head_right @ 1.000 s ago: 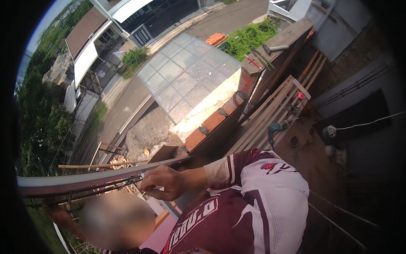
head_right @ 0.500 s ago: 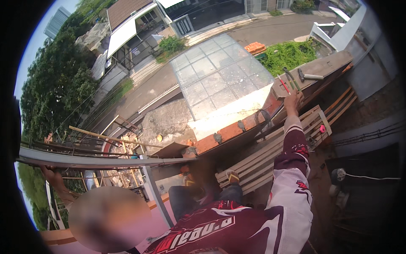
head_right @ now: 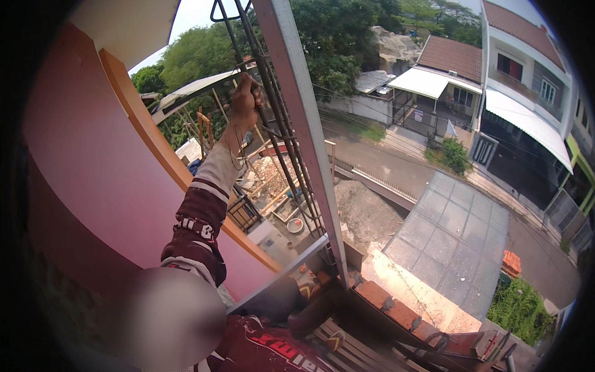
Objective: The person assembles a vertical rebar cage by hand, wrapping and twisting wire ties around intersecting bars to secure the structure. The person repeatedly positions wire, twists it with pliers, and adjusts the cage alignment while working on an elevated construction site.
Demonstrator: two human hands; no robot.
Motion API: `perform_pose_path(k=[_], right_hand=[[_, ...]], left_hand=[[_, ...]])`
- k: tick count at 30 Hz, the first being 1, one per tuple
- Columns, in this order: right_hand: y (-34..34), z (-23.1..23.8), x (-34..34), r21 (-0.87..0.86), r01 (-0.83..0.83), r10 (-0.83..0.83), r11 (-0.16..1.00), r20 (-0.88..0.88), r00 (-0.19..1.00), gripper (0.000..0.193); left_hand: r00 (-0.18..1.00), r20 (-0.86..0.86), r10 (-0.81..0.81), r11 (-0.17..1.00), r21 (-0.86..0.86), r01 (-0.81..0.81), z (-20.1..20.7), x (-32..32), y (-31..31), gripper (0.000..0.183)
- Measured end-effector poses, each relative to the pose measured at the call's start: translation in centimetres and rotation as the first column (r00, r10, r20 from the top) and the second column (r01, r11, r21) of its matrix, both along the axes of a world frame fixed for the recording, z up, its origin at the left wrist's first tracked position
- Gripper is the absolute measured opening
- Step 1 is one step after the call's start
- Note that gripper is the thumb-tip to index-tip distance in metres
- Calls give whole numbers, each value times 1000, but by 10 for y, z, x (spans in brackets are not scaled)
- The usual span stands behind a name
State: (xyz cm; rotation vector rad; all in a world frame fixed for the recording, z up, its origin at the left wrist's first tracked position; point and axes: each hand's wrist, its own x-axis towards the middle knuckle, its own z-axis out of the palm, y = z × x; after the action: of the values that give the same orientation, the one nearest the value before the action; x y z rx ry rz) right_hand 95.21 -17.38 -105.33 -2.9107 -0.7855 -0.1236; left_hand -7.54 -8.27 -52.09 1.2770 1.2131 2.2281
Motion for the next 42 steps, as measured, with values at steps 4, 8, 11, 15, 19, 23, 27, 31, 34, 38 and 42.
perform_pose_path(k=[4, 8, 11, 15, 19, 23, 27, 31, 34, 38, 42], right_hand=[[7, 22, -22, 243, -22, 39, 970, -65, 997, 58], [-8, 51, -54, 598, 8, 154, 802, -218, 964, 54], [-27, 96, -100, 815, 128, 335, 566, -369, 867, 52], [-57, 141, -179, 860, 412, 612, 303, -506, 608, 49], [-71, 157, -257, 773, 546, 806, 323, -527, 270, 46], [-80, 165, -356, 709, 561, 873, 427, -485, -52, 44], [-75, 178, -455, 795, 315, 849, 518, -522, -78, 44], [-73, 231, -538, 840, 150, 823, 521, -448, -350, 42], [-68, 269, -583, 878, 68, 776, 473, -379, -503, 41], [-62, 329, -624, 934, -54, 725, 353, -309, -616, 41], [-55, 369, -663, 963, -106, 633, 247, -243, -735, 44]], left_hand=[[999, -11, 47, 998, 32, -47, 0, 2, 3, 42], [999, -27, 29, 999, 39, -28, 0, 1, 3, 42], [1000, -2, 16, 999, 28, -15, -3, -3, 1, 41], [999, 38, -32, 999, 6, 32, -2, -4, 3, 40], [988, 67, -141, 990, 4, 141, -1, -15, 1, 37], [966, 182, -183, 983, 53, 176, 6, -6, -7, 33], [966, 252, -55, 998, -28, 64, 16, -23, -28, 27], [929, 361, -74, 988, -99, 117, 42, 0, -45, 22], [916, 339, -215, 973, -4, 230, 44, -6, -41, 25], [860, 424, -283, 956, 53, 288, 51, 1, -38, 21], [908, 351, -227, 973, 41, 228, 49, -6, -33, 19]])
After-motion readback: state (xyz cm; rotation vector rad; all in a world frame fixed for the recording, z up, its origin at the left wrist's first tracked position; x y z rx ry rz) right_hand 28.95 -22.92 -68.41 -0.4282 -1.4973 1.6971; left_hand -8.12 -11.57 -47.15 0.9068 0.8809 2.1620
